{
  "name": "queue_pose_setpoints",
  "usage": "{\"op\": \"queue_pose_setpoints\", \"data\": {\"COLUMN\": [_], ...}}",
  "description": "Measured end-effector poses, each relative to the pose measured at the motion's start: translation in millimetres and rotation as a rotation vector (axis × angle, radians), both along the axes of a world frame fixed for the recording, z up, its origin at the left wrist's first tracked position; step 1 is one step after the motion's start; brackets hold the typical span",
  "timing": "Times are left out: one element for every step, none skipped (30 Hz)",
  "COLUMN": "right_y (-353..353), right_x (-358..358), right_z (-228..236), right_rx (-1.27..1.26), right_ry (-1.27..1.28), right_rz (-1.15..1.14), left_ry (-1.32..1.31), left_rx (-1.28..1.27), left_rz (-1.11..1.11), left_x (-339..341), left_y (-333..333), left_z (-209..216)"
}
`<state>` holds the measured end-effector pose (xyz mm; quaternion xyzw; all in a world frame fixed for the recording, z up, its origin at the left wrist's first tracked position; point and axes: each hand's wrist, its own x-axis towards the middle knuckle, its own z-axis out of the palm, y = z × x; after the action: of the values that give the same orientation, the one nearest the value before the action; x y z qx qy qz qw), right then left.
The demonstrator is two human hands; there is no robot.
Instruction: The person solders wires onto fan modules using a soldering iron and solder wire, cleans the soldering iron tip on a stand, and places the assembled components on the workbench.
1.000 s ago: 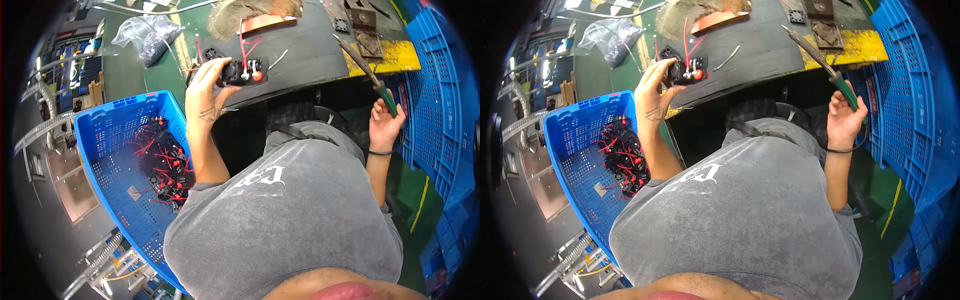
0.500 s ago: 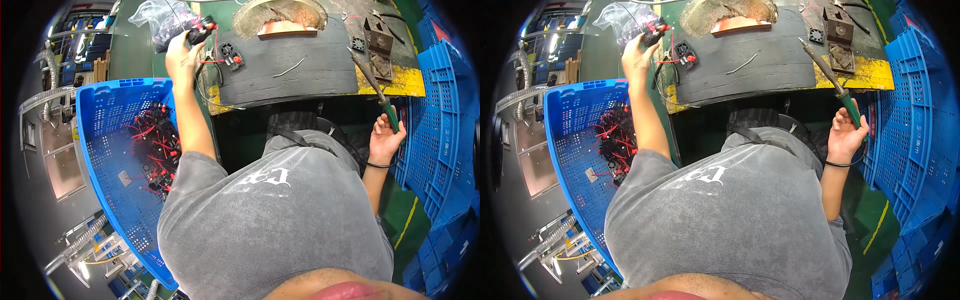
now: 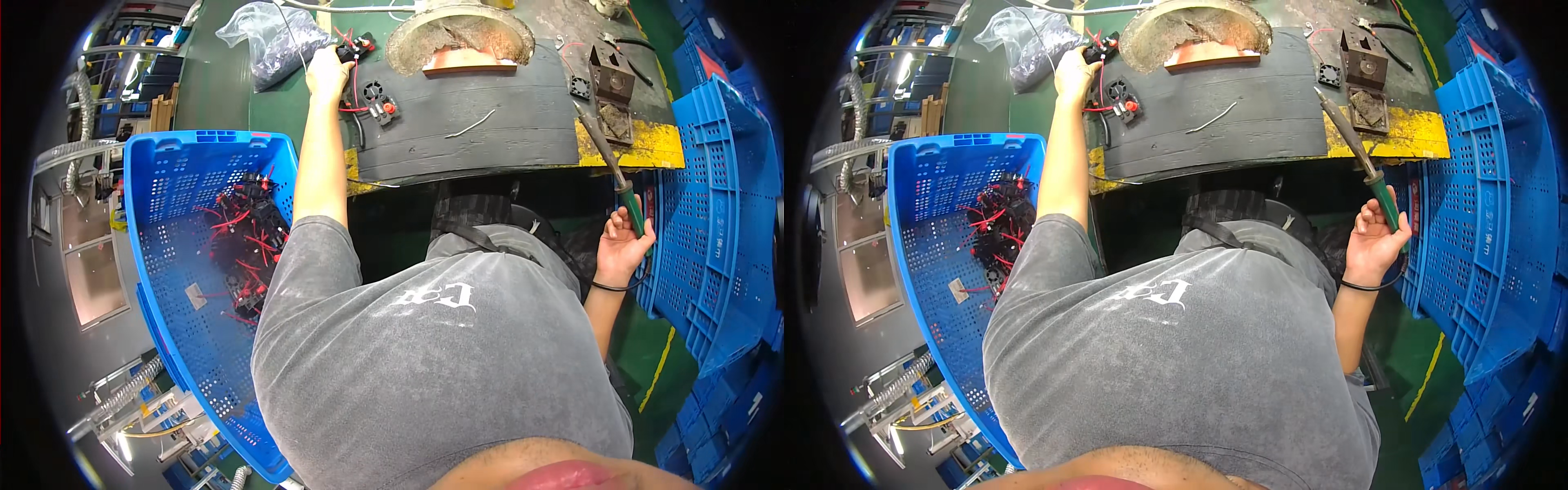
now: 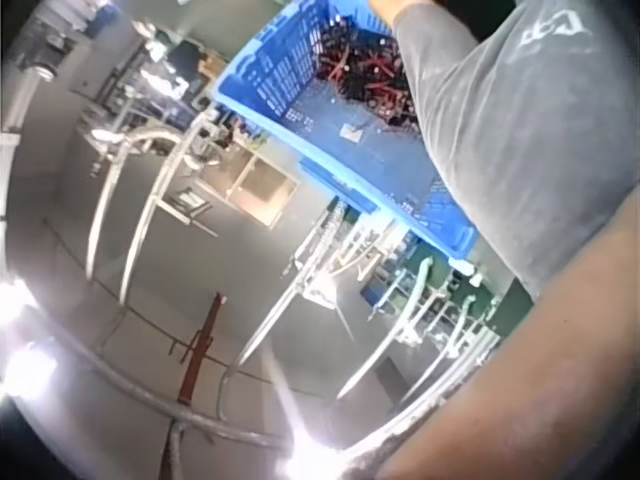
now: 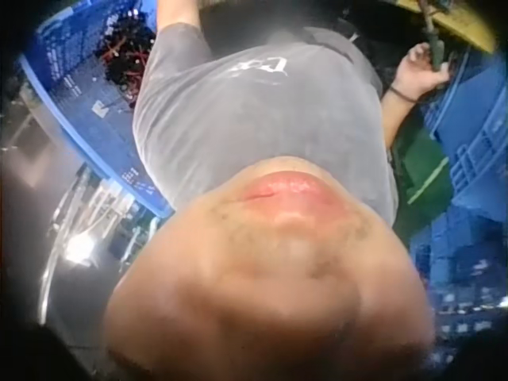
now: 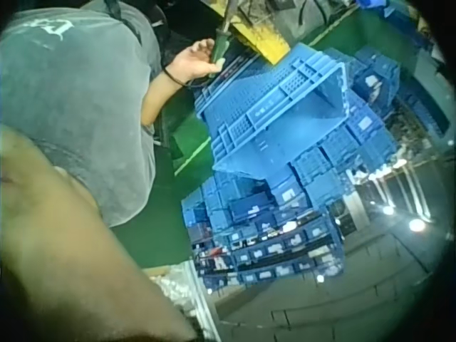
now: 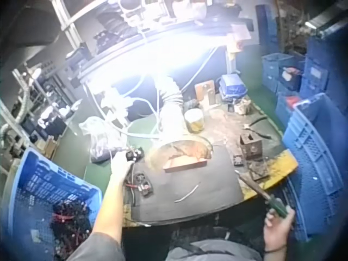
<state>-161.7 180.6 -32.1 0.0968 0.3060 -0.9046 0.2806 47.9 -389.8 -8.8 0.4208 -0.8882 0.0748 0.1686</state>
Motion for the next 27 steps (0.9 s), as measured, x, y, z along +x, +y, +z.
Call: {"op": "queue_pose_setpoints", "data": {"right_y": [-1.3,-3.0,-3.0,-3.5,-3.1,-2.2,-1.8,-1.4,-0.2,2.5,3.1,1.4,1.4,1.5,0.2,-1.7,-3.5,-5.0,-6.5,-7.6,-9.1,-10.5,-11.2,-10.5,-9.7,-9.1,-9.1], "right_x": [-0.2,-0.2,-0.1,0.1,0.4,0.9,0.9,1.0,0.6,2.0,1.6,1.2,1.0,0.6,0.1,-0.7,-1.6,-2.2,-2.8,-3.1,-3.1,-2.9,-2.6,-2.2,-1.6,-0.8,-0.1], "right_z": [1.2,2.4,3.3,4.6,5.3,6.3,6.3,5.9,4.9,3.7,2.3,1.8,1.6,1.4,2.4,3.7,5.0,5.7,6.2,7.0,7.9,9.0,10.1,10.7,11.3,11.7,12.2], "right_rx": [0.001,0.003,0.007,0.014,0.021,0.021,0.024,0.027,0.025,0.026,0.023,0.022,0.016,0.011,0.012,0.008,0.005,0.007,-0.005,-0.018,-0.017,-0.023,-0.029,-0.026,-0.033,-0.039,-0.039], "right_ry": [0.012,0.023,0.023,0.028,0.032,0.030,0.031,0.032,0.030,0.026,0.021,0.023,0.018,0.013,0.013,0.018,0.022,0.022,0.032,0.042,0.042,0.046,0.051,0.049,0.052,0.056,0.053], "right_rz": [0.012,0.026,0.019,0.012,0.008,0.008,0.004,0.001,-0.005,-0.015,-0.019,-0.013,-0.009,-0.005,0.001,0.018,0.033,0.035,0.049,0.063,0.064,0.062,0.062,0.061,0.057,0.055,0.062], "left_ry": [-0.034,-0.068,-0.069,-0.089,-0.110,-0.112,-0.006,0.100,0.169,0.209,0.151,0.076,0.008,-0.060,-0.059,-0.028,0.003,0.003,0.030,0.057,0.056,0.096,0.135,0.134,0.366,0.600,0.867], "left_rx": [0.027,0.055,0.059,0.073,0.088,0.087,-0.053,-0.193,-0.272,-0.200,-0.129,-0.050,0.022,0.095,0.096,0.136,0.176,0.178,0.196,0.213,0.214,0.207,0.199,0.202,0.571,0.939,1.079], "left_rz": [0.012,0.025,0.017,0.018,0.020,0.021,-0.044,-0.109,-0.188,-0.228,-0.238,-0.186,-0.077,0.031,0.037,0.070,0.101,0.103,0.083,0.062,0.062,0.030,-0.002,-0.002,0.039,0.083,0.030], "left_x": [1.1,4.9,-0.2,-3.5,-4.3,-0.9,1.2,4.3,1.7,1.8,2.2,8.8,7.6,4.1,4.9,5.9,7.3,8.6,9.9,11.5,12.8,14.6,17.3,20.9,26.9,31.4,35.8], "left_y": [-6.6,-11.3,-6.7,-1.5,7.4,18.1,30.7,46.8,71.2,89.2,115.5,129.6,149.9,163.6,165.8,166.4,166.2,164.8,163.3,162.2,161.3,160.3,159.3,157.5,154.8,154.5,158.0], "left_z": [-0.4,-1.5,1.4,4.4,6.3,8.0,9.5,11.2,22.2,21.2,32.1,27.7,30.1,31.7,29.6,25.7,22.1,18.3,14.9,12.5,12.0,11.7,12.0,15.9,21.8,27.0,32.5]}}
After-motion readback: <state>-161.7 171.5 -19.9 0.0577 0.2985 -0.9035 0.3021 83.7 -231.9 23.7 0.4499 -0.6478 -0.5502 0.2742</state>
